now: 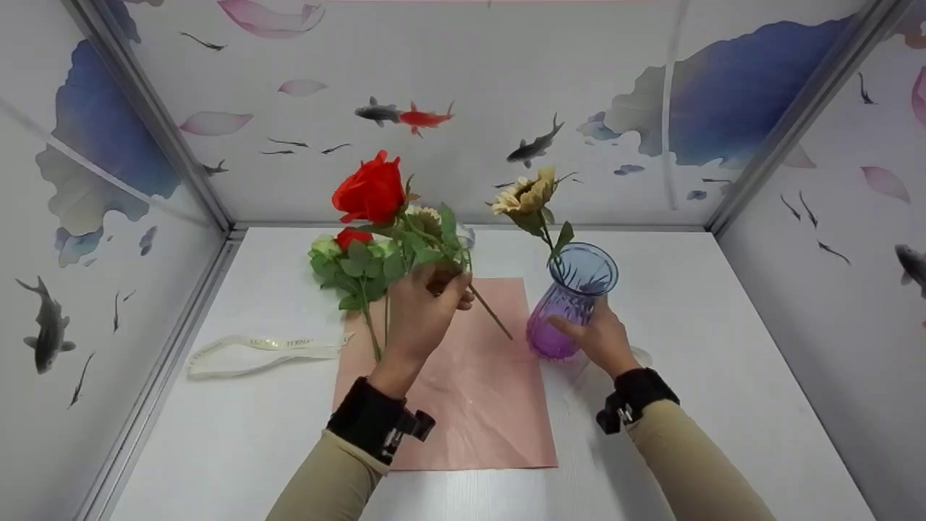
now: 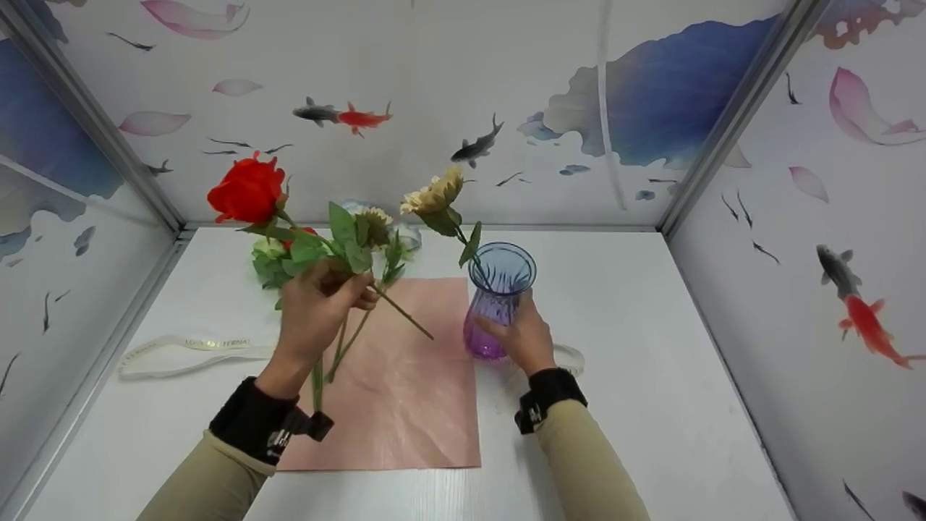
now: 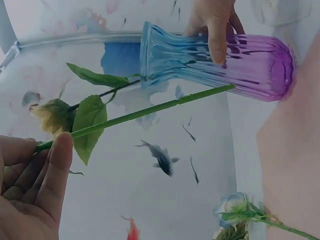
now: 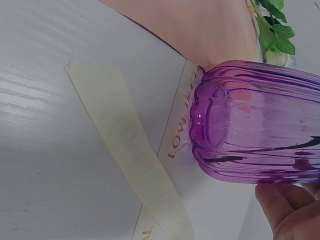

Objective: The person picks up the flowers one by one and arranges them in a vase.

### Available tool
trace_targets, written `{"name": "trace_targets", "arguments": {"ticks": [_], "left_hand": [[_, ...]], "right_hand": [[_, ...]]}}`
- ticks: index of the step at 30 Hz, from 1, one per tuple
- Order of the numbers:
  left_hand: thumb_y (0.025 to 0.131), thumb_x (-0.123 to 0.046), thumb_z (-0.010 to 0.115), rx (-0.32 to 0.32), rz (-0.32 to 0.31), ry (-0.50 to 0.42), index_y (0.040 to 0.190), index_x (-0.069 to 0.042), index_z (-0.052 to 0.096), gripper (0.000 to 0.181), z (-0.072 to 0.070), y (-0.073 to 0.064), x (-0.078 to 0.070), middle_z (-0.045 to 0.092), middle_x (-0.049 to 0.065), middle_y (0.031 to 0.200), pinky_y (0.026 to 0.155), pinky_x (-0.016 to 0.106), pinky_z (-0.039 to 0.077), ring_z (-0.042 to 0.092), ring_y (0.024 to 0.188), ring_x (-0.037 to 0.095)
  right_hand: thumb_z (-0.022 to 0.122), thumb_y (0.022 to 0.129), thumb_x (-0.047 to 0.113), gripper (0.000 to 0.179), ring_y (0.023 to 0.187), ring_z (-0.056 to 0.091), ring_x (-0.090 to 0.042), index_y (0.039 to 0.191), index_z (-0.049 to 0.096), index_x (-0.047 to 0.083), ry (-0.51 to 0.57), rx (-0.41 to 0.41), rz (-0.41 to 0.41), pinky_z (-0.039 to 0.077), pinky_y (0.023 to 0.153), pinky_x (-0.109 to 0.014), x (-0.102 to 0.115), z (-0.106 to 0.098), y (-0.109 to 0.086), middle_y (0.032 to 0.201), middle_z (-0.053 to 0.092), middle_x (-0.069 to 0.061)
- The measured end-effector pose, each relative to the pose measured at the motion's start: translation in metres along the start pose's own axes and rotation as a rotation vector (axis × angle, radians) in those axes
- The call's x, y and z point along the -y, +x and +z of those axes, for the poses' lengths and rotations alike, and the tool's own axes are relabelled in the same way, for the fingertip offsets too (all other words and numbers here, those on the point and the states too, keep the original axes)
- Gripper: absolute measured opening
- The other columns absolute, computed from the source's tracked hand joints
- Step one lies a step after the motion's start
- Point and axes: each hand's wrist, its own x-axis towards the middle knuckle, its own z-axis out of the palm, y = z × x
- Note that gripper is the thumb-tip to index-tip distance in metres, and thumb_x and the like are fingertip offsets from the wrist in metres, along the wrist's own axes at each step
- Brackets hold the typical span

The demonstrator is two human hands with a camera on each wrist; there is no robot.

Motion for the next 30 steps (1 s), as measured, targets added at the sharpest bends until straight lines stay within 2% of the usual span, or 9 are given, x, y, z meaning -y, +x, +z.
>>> {"name": "trace_targets", "arguments": {"ticks": [6, 17, 23, 30], "left_hand": [[0.096, -0.014, 0.073, 0.002, -0.01, -0.049, 0.097, -0.004, 0.07, 0.01, 0.006, 0.0, -0.011, 0.074, 0.011, 0.08, 0.068, 0.032, 0.061, 0.073, 0.069, 0.02], [0.096, -0.014, 0.073, -0.032, -0.013, -0.129, 0.099, -0.001, 0.069, 0.013, 0.011, 0.002, -0.018, 0.075, 0.012, 0.081, 0.07, 0.035, 0.062, 0.074, 0.072, 0.024], [0.095, -0.013, 0.074, -0.046, -0.01, -0.132, 0.099, -0.001, 0.069, 0.014, 0.013, 0.005, -0.022, 0.075, 0.012, 0.08, 0.068, 0.035, 0.062, 0.075, 0.07, 0.022], [0.096, -0.014, 0.073, -0.049, 0.01, -0.127, 0.098, -0.002, 0.071, 0.013, 0.017, 0.009, -0.026, 0.076, 0.01, 0.08, 0.069, 0.034, 0.062, 0.075, 0.069, 0.019]], "right_hand": [[0.076, 0.082, 0.066, 0.121, 0.143, 0.04, -0.048, 0.161, 0.007, 0.006, 0.009, -0.002, 0.005, 0.032, 0.116, -0.061, 0.0, 0.0, 0.0, 0.158, 0.037, -0.029], [0.078, 0.08, 0.065, 0.119, 0.143, 0.042, -0.047, 0.16, 0.011, 0.006, 0.035, -0.005, 0.007, 0.033, 0.116, -0.061, 0.0, 0.001, 0.001, 0.157, 0.039, -0.028], [0.079, 0.079, 0.066, 0.119, 0.141, 0.044, -0.046, 0.16, 0.013, 0.008, 0.045, -0.008, 0.007, 0.034, 0.115, -0.061, -0.001, 0.001, 0.001, 0.156, 0.042, -0.027], [0.078, 0.078, 0.068, 0.124, 0.145, 0.038, -0.047, 0.162, 0.007, 0.01, 0.041, 0.013, 0.038, 0.032, 0.115, -0.063, 0.001, 0.0, 0.001, 0.159, 0.036, -0.027]]}}
